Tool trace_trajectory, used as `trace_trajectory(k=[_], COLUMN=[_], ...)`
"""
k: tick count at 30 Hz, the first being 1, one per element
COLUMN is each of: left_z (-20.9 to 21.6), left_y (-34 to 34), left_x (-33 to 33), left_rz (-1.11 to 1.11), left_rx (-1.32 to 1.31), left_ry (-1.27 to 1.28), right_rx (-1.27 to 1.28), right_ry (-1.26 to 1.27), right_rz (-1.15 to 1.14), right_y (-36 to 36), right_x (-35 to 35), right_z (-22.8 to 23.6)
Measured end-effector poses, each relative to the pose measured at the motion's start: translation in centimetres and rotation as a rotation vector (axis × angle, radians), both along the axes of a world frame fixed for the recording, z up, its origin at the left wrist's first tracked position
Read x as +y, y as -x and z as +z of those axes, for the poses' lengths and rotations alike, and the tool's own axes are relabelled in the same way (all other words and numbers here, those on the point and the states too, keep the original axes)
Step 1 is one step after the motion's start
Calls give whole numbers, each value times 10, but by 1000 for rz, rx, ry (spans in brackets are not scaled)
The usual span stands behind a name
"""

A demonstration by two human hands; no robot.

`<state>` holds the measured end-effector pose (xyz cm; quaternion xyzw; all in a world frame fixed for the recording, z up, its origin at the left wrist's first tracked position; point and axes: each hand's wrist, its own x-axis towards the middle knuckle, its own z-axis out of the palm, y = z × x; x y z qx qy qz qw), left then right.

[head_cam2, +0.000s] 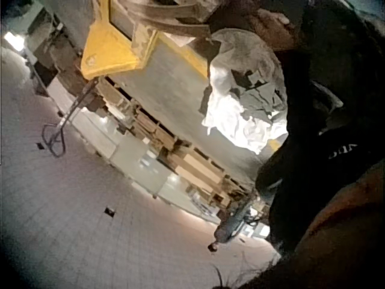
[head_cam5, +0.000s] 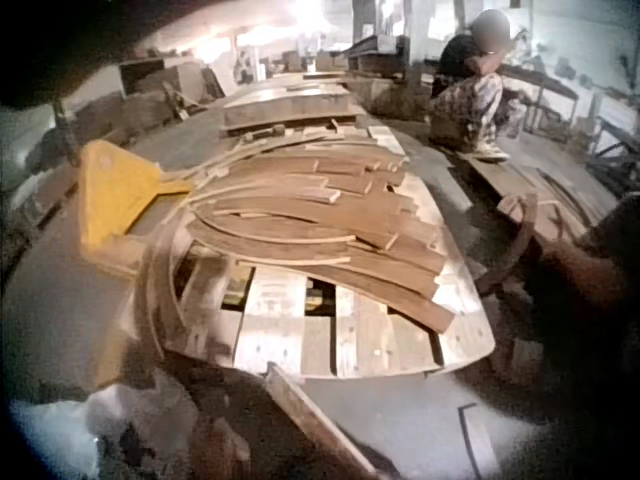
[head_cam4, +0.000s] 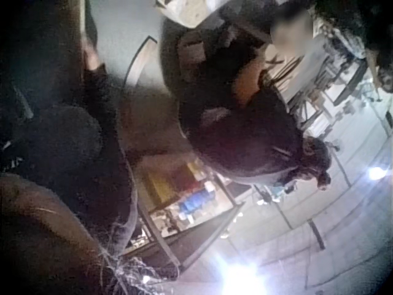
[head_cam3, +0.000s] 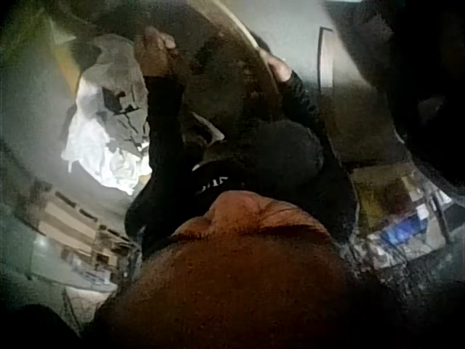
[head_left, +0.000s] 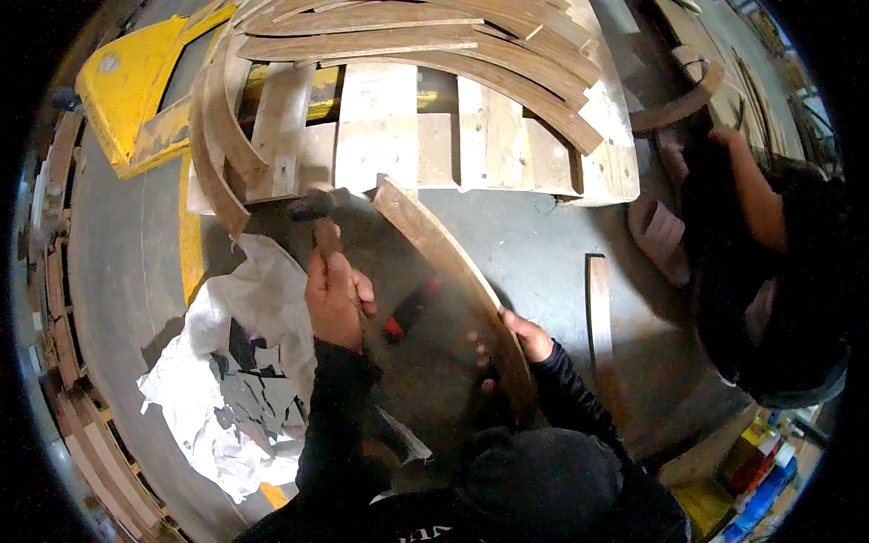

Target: The person refines the edges of curved wooden components using a hand scraper and a hammer, and trims excess material from the ends with a utility knife, while sitting on the floor of a woodworking workshop.

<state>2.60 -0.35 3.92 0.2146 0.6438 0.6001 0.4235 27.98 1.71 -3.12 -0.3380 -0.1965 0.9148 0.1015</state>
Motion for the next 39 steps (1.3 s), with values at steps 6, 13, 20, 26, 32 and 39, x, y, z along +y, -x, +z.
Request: trace_trajectory(k=[6,13,20,26,32,39], left_z=[-17,4,3,-1,-17,-17], left_y=[-1,-8,-12,-15,2,4], left_x=[-5,16,27,24,23,31], left_rz=[-231,-347,-411,-506,-883,-479], left_rx=[692,994,1077,1149,1545,1129], left_ry=[162,293,236,146,6,12], right_rx=[-115,-171,-207,-189,-181,-158], right_ry=[-85,-230,-183,-160,-201,-155], right_rz=[-149,-159,-140,-115,-64,-73], right_y=[6,5,3,4,-7,-9], right_x=[-10,-10,-9,-3,13,26], right_z=[-11,-11,-4,-2,1,10])
